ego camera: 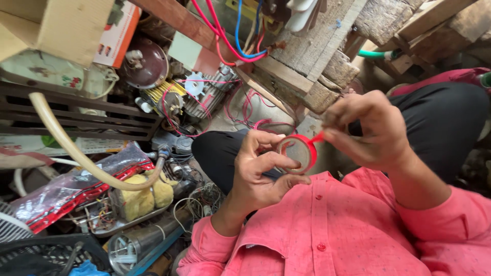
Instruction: The person strips the insulation from red and blue wires using pliers, twists the exposed ends together, and wraps the connection with red electrical tape. The person repeats this process for multiple wire pairs in a cluttered workshop.
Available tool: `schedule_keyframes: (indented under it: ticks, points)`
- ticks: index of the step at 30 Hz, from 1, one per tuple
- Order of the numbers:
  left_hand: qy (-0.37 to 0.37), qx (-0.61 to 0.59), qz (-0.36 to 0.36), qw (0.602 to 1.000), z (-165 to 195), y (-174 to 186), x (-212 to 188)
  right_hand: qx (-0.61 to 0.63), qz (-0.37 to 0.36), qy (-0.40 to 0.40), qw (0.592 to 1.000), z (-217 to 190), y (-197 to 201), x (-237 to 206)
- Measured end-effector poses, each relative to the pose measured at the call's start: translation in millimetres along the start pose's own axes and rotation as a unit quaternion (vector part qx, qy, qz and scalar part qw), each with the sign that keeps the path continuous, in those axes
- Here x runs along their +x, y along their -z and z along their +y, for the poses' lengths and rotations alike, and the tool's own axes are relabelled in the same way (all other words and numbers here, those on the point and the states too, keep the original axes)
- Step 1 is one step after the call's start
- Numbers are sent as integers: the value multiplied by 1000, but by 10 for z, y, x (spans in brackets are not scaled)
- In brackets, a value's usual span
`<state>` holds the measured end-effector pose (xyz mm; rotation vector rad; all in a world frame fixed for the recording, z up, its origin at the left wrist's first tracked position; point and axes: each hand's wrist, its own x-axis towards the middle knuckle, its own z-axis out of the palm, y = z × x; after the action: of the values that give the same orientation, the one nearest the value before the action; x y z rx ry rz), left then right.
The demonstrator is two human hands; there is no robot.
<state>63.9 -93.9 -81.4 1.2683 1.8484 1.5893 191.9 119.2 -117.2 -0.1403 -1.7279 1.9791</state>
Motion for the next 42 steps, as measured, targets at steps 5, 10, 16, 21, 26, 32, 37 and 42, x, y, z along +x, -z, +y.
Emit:
schedule_keyframes:
  ticks: [5,10,16,21,26,32,37,42]
  points:
    - [-18,3,-1,1000,-5,-8,4,238,-44,-95,966,171,-236,-286]
    - [-82,86,-6,993,208,-28,300,254,-22,-37,966,241,-371,-458]
    - [-386,587,-162,693,1110,731,1089,381,129,-203,893,240,-588,-256]
    - [-395,714,-303,493,1489,782,1799,460,76,-210,859,309,-931,257]
    - [-246,633,-391,621,1484,722,2170,539,127,-149,819,200,-1171,675]
    - [-321,648,-390,570,1446,699,2201,572,159,-159,789,98,-1338,885]
    - [-374,658,-384,528,1479,787,2188,597,159,-123,777,107,-1406,942]
    - [-419,660,-370,501,1397,876,2168,602,170,-115,772,131,-1366,972]
